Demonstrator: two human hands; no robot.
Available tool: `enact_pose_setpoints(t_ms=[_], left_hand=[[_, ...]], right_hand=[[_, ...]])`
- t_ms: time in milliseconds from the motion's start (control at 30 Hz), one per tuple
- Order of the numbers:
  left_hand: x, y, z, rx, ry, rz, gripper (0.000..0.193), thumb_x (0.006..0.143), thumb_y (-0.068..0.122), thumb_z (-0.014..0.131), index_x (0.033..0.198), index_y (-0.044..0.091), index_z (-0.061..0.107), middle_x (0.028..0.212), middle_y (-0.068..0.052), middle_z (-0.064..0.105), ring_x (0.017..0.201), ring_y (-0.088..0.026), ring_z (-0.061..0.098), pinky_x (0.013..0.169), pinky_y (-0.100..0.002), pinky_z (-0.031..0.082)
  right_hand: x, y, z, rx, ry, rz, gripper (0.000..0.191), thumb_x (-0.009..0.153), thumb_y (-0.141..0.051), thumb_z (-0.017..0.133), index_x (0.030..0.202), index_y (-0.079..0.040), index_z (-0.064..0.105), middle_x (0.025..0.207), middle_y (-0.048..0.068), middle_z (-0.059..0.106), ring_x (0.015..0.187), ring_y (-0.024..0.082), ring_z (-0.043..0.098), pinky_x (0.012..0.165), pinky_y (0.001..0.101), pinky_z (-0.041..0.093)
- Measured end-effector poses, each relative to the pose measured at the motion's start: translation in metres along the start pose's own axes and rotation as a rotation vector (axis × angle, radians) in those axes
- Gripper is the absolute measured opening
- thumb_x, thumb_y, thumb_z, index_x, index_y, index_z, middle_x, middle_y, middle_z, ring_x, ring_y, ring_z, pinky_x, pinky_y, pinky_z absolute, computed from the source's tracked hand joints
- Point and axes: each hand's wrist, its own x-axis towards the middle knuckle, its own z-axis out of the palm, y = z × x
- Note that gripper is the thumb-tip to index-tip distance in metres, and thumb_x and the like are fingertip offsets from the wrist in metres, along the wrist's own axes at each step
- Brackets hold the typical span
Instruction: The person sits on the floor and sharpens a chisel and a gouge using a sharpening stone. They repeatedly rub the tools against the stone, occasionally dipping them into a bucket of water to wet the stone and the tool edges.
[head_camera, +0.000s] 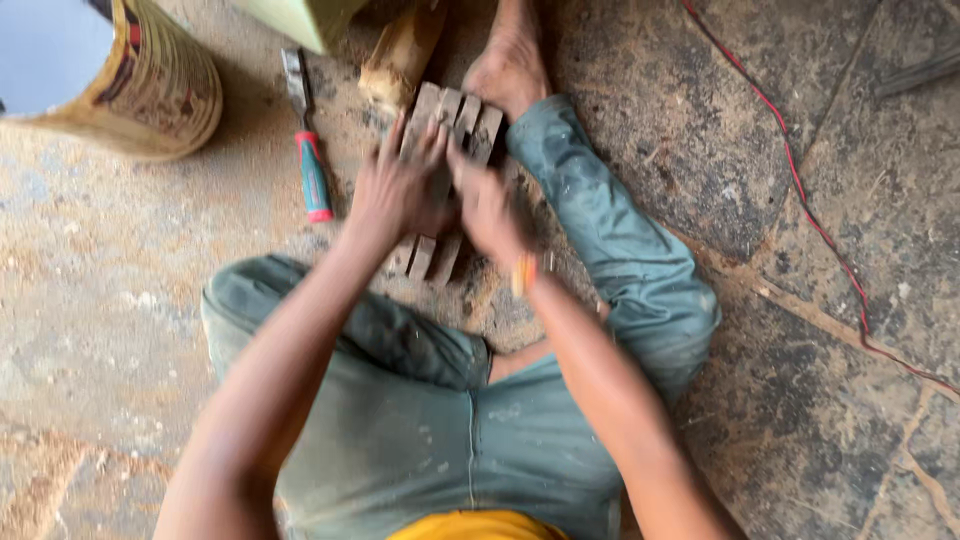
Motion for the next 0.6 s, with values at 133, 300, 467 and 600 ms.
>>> enact_pose_setpoints(t_ms=[133,300,467,600], left_hand=[[-0.106,0.014,0.011,-0.135,-0.065,-0.058,0.108,0.068,0.056,0.074,0.158,0.018,0.028,0.165,-0.006,0.029,0.152,-0.037,0.021,0.117,-0.061,0.023],[-0.057,-0.001,0.015,-0.016,-0.054,-0.060,0.098,0.079,0.064,0.068,0.159,0.019,0.034,0.166,-0.006,0.031,0.154,-0.037,0.024,0.120,-0.061,0.023],[0.002,-0.007,-0.002,-0.029,-0.106,-0.062,0.103,0.080,0.072,0.062,0.159,0.015,0.028,0.164,-0.008,0.028,0.150,-0.039,0.021,0.117,-0.061,0.020],[-0.088,0.011,0.010,-0.086,-0.006,-0.039,0.106,0.071,0.059,0.070,0.161,0.018,0.032,0.167,-0.005,0.029,0.152,-0.037,0.024,0.120,-0.059,0.020]], right_hand=[[-0.074,-0.038,0.000,-0.115,-0.286,0.215,0.051,0.100,-0.013,0.045,0.149,-0.017,0.059,0.092,0.014,0.078,0.061,0.023,0.074,0.053,0.0355,0.055],[-0.032,-0.005,-0.006,-0.180,-0.237,0.201,0.037,0.106,-0.016,0.053,0.138,-0.024,0.069,0.100,0.016,0.077,0.065,0.025,0.074,0.050,0.0332,0.053],[0.021,0.005,-0.013,-0.265,-0.339,0.377,0.041,0.105,-0.022,0.049,0.144,-0.026,0.062,0.080,0.009,0.081,0.052,0.028,0.067,0.044,0.0366,0.046],[-0.051,-0.043,-0.005,-0.263,-0.260,0.264,0.044,0.104,-0.013,0.048,0.146,-0.017,0.062,0.056,0.013,0.069,0.038,0.019,0.057,0.035,0.0374,0.041]])
